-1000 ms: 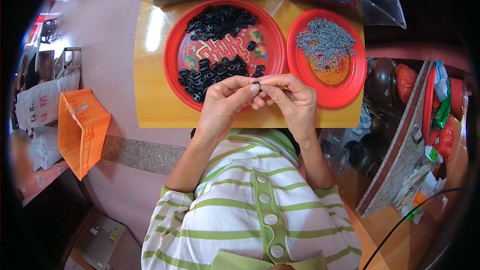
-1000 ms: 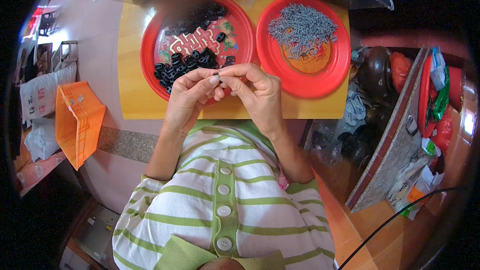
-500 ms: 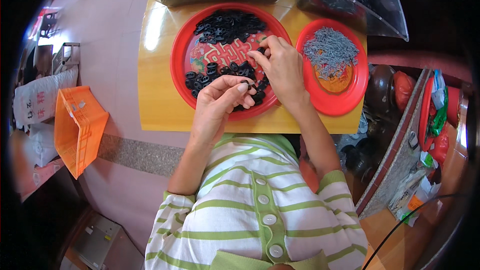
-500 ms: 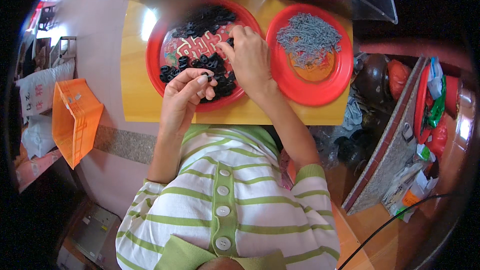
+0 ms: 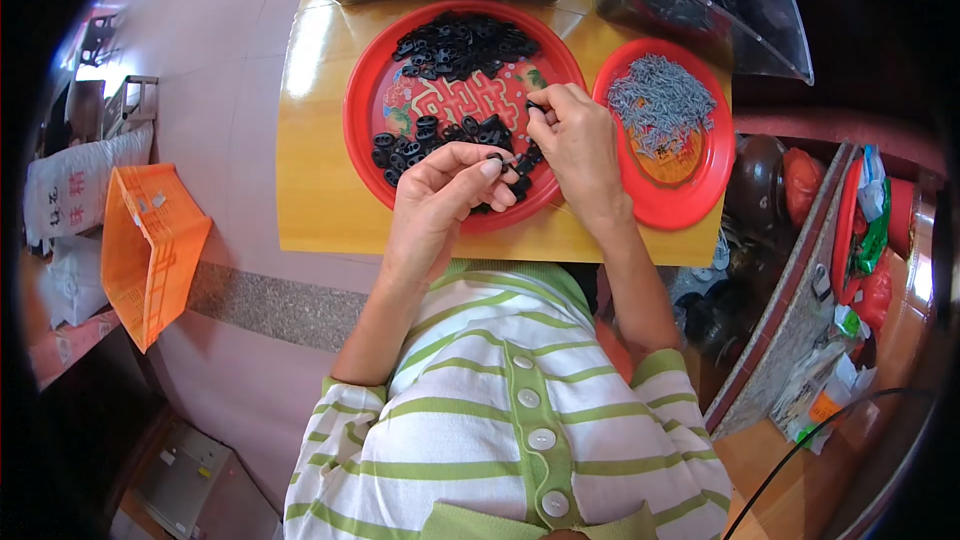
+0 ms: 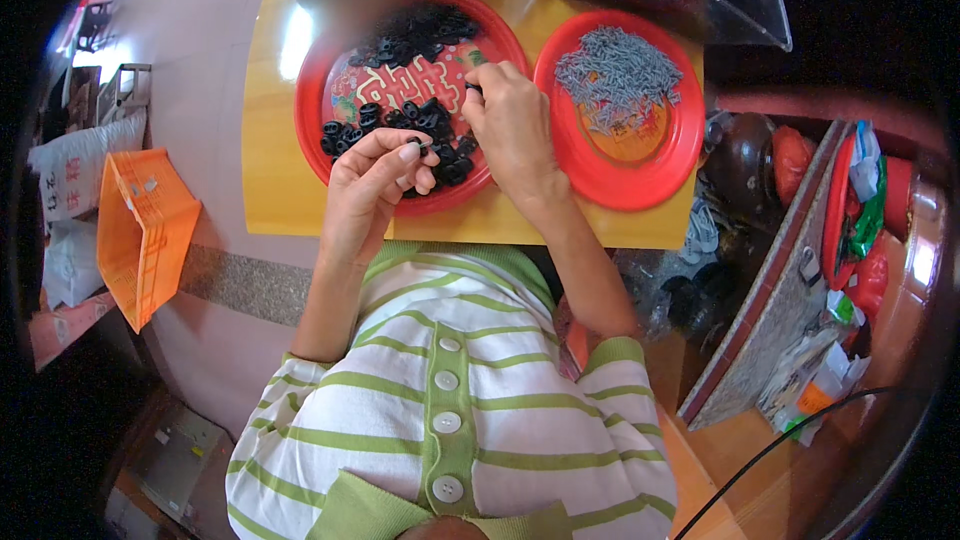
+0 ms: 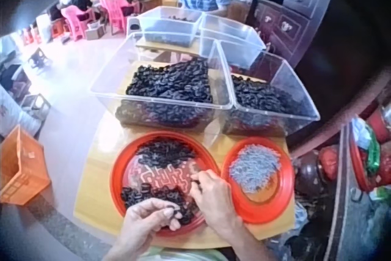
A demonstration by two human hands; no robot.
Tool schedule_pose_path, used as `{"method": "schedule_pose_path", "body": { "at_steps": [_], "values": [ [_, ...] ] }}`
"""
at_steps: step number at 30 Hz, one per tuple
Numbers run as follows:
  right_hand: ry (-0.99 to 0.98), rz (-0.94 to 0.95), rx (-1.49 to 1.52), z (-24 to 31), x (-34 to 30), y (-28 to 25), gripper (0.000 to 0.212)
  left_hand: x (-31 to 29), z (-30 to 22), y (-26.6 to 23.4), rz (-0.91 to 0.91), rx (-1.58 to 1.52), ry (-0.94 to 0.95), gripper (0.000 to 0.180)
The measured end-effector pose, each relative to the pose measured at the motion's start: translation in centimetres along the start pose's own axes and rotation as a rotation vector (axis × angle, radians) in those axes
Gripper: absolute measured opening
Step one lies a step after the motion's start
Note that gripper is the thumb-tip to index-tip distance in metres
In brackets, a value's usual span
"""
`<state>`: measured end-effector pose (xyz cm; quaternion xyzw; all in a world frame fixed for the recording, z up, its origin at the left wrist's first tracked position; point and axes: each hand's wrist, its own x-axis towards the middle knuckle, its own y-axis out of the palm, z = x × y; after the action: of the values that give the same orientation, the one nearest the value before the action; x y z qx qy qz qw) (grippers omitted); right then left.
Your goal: The person sits at a table and repeatedly picks up small black plastic components and metal screws from red trays. They insert the screws into the plastic parts by hand, performing a repetitive assembly task. The workspace includes clear bins filled with similar components and other workers visible in the background.
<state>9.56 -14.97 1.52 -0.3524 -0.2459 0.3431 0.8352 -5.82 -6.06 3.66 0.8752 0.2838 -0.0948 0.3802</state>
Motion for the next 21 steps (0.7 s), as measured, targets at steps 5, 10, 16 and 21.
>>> {"method": "schedule_pose_path", "body": {
  "at_steps": [5,10,16,21],
  "values": [
    [0.299,0.090,0.746,1.0,-1.3,-1.9,0.018,0.0,0.3,0.1,0.027,-0.017,0.041,0.016],
    [0.421,0.143,1.189,1.1,-2.6,-3.3,0.018,0.1,0.2,1.0,0.000,0.043,0.079,0.017],
    [0.480,0.152,1.331,1.5,-3.7,-3.8,0.022,0.5,0.4,1.9,-0.003,0.163,0.147,0.016],
    [0.420,0.141,1.334,1.7,-4.0,-4.0,0.023,0.4,0.5,2.0,-0.009,0.198,0.172,0.016]
  ]
}}
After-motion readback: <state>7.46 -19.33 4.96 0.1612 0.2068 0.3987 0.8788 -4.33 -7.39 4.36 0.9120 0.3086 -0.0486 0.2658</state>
